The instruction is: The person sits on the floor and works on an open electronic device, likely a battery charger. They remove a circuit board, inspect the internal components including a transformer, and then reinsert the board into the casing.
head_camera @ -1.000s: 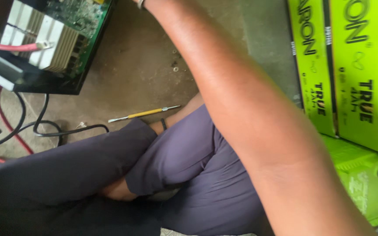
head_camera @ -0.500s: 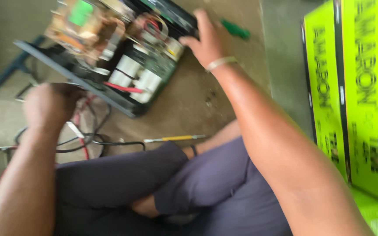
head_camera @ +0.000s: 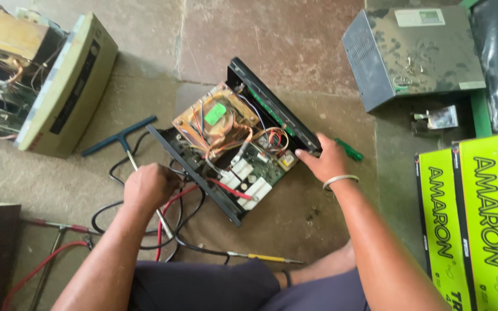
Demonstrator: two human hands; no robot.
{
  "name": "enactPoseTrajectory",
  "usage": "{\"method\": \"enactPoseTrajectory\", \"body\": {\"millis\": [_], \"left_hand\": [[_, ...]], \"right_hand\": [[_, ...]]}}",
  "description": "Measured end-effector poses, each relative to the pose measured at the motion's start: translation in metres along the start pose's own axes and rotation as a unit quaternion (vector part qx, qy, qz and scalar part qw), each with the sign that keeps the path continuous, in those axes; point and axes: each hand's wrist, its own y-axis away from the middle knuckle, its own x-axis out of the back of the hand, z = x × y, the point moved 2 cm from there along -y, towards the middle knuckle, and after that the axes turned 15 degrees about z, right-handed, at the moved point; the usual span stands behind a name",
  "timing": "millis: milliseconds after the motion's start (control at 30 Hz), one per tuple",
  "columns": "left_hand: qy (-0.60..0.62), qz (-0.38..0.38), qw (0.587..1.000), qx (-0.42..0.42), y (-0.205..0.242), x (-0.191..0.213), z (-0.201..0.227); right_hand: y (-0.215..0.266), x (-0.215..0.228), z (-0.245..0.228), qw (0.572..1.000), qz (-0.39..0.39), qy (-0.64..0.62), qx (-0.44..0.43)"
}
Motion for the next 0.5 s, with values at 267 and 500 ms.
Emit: {"method": "enactPoseTrajectory", "body": {"millis": [267, 500], "left_hand": [[0.004, -0.009, 1.000, 0.017, 0.004, 0.011, 0.011], [0.001, -0.029, 0.999, 0.041, -0.002, 0.019, 0.018]], "right_hand": [[-0.004, 0.002, -0.006, 0.998, -0.014, 0.055, -0.021], [-0.012, 0.009, -0.018, 0.980, -0.085, 0.147, -0.102]]}}
